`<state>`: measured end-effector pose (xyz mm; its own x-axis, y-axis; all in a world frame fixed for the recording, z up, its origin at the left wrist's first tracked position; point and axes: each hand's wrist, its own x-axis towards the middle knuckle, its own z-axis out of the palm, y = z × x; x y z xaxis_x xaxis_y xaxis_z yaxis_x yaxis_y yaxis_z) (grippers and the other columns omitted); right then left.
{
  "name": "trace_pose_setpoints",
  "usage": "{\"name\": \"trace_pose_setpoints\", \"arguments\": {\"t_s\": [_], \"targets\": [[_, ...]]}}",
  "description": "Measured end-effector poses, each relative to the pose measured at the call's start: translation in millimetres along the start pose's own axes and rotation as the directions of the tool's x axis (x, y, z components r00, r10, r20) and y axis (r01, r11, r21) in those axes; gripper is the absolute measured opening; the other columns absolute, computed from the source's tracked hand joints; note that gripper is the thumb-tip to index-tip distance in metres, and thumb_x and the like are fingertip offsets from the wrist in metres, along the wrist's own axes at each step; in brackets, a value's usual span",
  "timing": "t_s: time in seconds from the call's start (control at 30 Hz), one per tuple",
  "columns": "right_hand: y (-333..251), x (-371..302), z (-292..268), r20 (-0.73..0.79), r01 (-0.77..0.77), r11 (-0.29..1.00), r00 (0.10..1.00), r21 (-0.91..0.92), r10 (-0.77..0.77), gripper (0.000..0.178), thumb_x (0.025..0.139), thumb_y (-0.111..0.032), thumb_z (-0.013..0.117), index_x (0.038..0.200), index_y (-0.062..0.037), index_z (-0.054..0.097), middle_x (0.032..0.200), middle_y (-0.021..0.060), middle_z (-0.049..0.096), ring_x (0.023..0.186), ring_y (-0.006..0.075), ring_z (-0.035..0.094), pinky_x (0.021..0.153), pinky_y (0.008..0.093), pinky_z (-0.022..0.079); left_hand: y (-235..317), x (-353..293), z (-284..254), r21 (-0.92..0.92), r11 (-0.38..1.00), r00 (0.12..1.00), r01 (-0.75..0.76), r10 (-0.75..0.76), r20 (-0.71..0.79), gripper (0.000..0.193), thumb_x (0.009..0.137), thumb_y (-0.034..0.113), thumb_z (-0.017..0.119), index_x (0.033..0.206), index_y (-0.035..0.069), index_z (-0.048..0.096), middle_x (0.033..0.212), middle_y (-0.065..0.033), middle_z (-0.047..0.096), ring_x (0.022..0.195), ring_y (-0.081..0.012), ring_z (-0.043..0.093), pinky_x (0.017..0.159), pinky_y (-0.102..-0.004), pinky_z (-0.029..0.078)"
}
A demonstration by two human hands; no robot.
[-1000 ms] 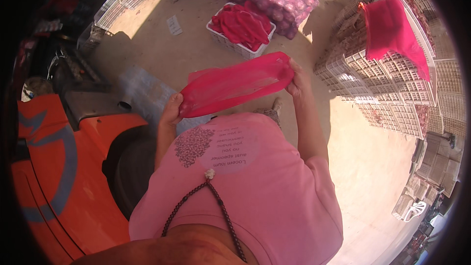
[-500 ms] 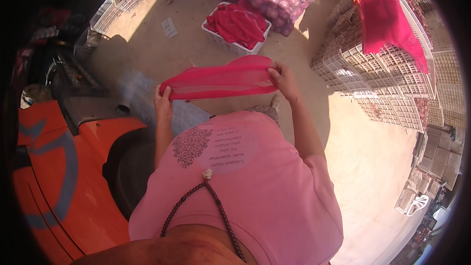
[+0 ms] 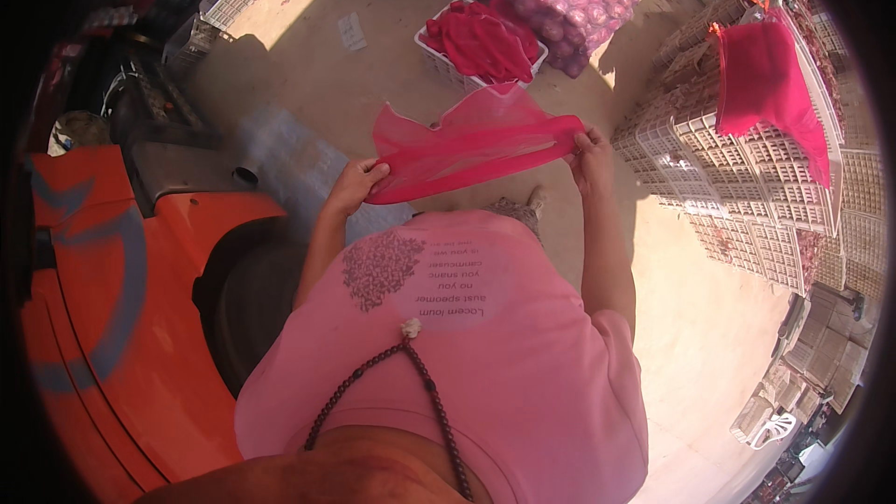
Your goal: The person holds and stretches a pink mesh bag by hand, turning it over while standing near sacks of onions and a truck.
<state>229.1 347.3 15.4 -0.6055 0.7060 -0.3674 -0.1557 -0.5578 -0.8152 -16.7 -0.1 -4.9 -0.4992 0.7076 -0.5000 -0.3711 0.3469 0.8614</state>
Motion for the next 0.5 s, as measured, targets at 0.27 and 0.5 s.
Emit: {"name": "trace_pose_setpoints", "arguments": {"t_s": [0.27,0.5], "targets": [[-26.9,-37.6,42.1,0.259,-0.167,0.939,0.933,-0.301,0.249,0.025,0.088,-0.012,0.056,0.11,-0.0002,0.053,0.087,0.0057,0.06,0.07,0.0123,0.058,0.063,0.0241,0.048,5.9,-1.5,-11.9,-0.935,0.307,0.91,-0.177,0.413,-0.037,0.024,0.084,0.033,0.063,0.087,0.01,0.055,0.073,-0.0002,0.051,0.059,-0.0125,0.048,0.058,-0.0275,0.045],[-4.5,-29.6,35.0,0.239,0.16,0.559,0.969,-0.813,0.071,0.022,0.083,-0.012,0.061,0.103,-0.0038,0.059,0.084,0.0065,0.06,0.071,0.0135,0.056,0.064,0.0277,0.046,-0.8,10.5,-16.1,-0.413,0.802,0.827,-0.431,0.169,-0.536,0.013,0.087,0.005,0.055,0.1,0.007,0.052,0.088,-0.0026,0.056,0.071,-0.0116,0.053,0.059,-0.0263,0.046]]}}
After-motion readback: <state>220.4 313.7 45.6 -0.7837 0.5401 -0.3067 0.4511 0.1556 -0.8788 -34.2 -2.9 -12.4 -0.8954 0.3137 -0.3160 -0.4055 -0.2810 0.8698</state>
